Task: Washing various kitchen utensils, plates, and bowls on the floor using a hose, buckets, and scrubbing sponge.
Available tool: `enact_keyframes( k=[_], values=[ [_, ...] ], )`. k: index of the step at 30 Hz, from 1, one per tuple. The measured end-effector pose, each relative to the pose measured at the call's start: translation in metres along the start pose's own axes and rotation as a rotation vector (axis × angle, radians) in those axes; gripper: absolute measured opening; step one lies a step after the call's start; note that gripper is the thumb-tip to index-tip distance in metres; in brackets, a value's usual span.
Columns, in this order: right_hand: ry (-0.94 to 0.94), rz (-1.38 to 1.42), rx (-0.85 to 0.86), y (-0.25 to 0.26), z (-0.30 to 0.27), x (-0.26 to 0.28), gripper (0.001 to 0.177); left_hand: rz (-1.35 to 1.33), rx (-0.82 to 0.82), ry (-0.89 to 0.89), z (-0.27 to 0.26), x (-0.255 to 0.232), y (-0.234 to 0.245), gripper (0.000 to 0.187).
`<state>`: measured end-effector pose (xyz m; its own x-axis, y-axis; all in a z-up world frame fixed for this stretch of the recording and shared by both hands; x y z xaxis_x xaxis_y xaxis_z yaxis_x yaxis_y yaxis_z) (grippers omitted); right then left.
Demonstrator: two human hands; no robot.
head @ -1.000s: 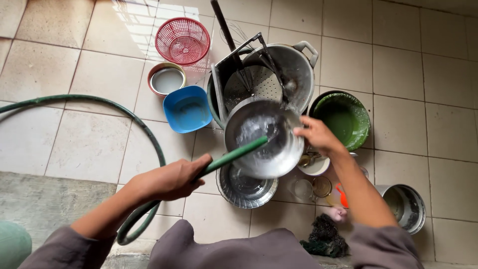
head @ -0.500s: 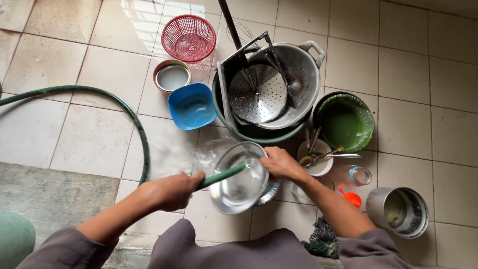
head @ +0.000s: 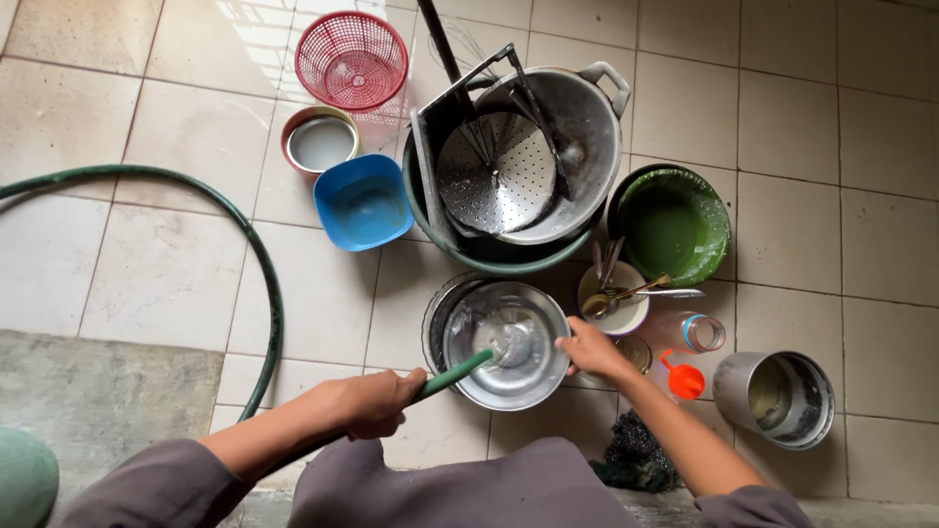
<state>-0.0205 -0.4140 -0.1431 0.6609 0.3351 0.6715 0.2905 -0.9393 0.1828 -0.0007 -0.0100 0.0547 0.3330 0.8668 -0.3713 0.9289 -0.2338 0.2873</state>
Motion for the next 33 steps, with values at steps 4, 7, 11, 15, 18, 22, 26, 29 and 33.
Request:
enact_keyframes(
  k=[4,7,11,15,18,22,26,29,33],
  values=[
    [0.067,-0.408,-0.036,-0.021,0.004,0.001,0.049,-0.051,-0.049,-0.127,-0.004,-0.001,0.009,0.036],
    [0.212,-0.597,-0.106,-0.037,0.011,0.042,0.041,-0.097,-0.079,-0.163,-0.009,0.002,0.017,0.035],
    [0.263,-0.093,-0.069,-0.060,0.008,0.140,0.025,-0.095,-0.347,-0.309,0.000,0.019,0.013,0.039],
    [0.219,0.291,0.147,-0.083,0.074,0.157,0.024,-0.126,-0.407,-0.245,-0.020,0.031,0.030,0.037],
    [0.548,0.075,-0.050,-0.104,0.087,0.196,0.041,-0.157,-0.445,-0.212,-0.033,0.053,0.034,0.035],
    [0.966,-0.322,-0.168,-0.127,0.102,0.214,0.078,-0.183,-0.547,-0.090,-0.078,0.057,0.050,0.039],
    [0.778,-0.475,-0.238,-0.124,0.087,0.249,0.051,-0.216,-0.611,0.011,-0.109,0.056,0.063,0.033],
    [0.562,-0.413,-0.318,-0.099,0.031,0.288,0.035,-0.297,-0.688,0.000,-0.116,0.051,0.070,0.034],
    [0.863,-0.327,-0.373,-0.057,-0.041,0.304,0.028,-0.325,-0.712,0.000,-0.117,0.036,0.075,0.034]
  ],
)
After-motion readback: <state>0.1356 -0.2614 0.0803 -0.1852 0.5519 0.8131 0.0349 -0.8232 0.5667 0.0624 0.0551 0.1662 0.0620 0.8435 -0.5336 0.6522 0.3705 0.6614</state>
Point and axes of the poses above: each hand's wrist, its own z-axis towards the middle knuckle, its own y-axis out of the back of the hand, x = y × z, the point moved 1 cm from there along z, towards the middle knuckle, and after that the axes turned 12 degrees about z, right-handed, at the moved point
